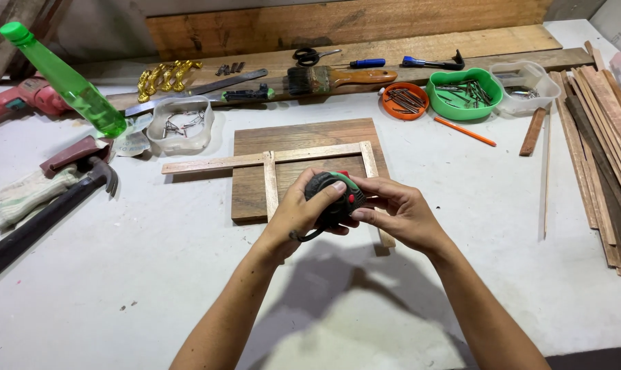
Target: The recorder measures wooden pieces with a tape measure, hammers nails to join them, and uses sandpaper to smooth the edges of the resulting wooden frame.
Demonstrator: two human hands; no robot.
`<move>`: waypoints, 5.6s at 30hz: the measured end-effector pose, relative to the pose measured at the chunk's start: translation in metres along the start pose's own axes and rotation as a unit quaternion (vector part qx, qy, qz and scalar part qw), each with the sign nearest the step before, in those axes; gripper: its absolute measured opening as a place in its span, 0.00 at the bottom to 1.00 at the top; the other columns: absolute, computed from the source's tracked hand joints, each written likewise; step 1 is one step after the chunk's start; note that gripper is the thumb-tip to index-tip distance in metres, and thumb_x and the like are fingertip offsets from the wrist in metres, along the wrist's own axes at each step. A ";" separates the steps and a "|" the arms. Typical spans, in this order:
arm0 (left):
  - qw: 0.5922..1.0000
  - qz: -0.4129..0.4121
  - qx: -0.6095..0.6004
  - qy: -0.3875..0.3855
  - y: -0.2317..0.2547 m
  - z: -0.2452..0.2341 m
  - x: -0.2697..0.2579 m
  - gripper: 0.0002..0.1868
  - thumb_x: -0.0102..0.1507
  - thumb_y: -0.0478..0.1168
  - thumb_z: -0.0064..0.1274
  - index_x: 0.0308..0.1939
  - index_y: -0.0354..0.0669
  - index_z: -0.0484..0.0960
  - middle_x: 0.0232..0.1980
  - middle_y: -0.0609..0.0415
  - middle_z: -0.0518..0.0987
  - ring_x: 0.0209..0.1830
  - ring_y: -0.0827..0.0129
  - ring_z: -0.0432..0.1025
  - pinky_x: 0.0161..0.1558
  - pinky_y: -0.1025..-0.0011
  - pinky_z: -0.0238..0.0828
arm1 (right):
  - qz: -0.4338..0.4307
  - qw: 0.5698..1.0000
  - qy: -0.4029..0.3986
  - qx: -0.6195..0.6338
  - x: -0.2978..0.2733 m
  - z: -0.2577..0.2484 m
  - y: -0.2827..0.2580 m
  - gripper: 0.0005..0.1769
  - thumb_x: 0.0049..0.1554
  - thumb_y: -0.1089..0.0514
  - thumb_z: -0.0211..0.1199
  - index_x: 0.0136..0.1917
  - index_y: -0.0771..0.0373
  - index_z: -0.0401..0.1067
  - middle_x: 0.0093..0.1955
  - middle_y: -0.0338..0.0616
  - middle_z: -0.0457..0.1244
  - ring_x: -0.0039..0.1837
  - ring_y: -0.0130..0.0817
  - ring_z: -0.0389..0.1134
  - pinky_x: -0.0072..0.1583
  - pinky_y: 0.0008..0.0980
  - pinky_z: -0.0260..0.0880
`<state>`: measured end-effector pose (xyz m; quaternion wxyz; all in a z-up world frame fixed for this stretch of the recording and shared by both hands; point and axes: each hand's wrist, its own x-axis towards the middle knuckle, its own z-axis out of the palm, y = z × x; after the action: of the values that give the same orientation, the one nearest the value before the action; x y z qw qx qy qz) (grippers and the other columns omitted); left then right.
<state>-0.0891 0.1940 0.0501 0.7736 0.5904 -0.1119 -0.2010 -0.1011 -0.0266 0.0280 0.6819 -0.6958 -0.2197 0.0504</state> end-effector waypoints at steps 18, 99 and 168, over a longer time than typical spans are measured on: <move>0.994 -0.031 -0.108 0.007 -0.009 -0.013 -0.015 0.27 0.65 0.46 0.53 0.64 0.41 0.61 0.50 0.37 0.79 0.39 0.56 0.80 0.37 0.62 0.81 | -0.057 0.992 0.047 -0.099 -0.001 0.007 0.014 0.19 0.61 0.62 0.62 0.66 0.64 0.74 0.58 0.49 0.71 0.57 0.31 0.76 0.58 0.30 0.81; 0.991 -0.075 0.109 0.005 -0.042 0.007 -0.011 0.11 0.62 0.45 0.52 0.43 0.44 0.77 0.31 0.59 0.78 0.30 0.78 0.75 0.32 0.77 0.70 | 0.101 0.981 0.163 -0.029 0.029 -0.033 0.058 0.12 0.66 0.58 0.55 0.57 0.62 0.76 0.39 0.32 0.64 0.41 0.16 0.62 0.42 0.18 0.67; 0.427 0.241 0.869 -0.060 0.017 -0.105 0.066 0.24 0.62 0.40 0.52 0.62 0.66 0.79 0.42 0.63 0.82 0.52 0.66 0.73 0.58 0.63 0.68 | 0.003 0.906 0.091 -0.414 0.081 -0.085 0.068 0.12 0.56 0.60 0.67 0.55 0.54 0.79 0.55 0.37 0.72 0.57 0.33 0.74 0.60 0.34 0.77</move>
<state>0.0160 0.2601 0.0329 -0.1412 0.8857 -0.4113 0.1627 0.0193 -0.0734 -0.0135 0.3499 -0.9175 -0.1562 -0.1066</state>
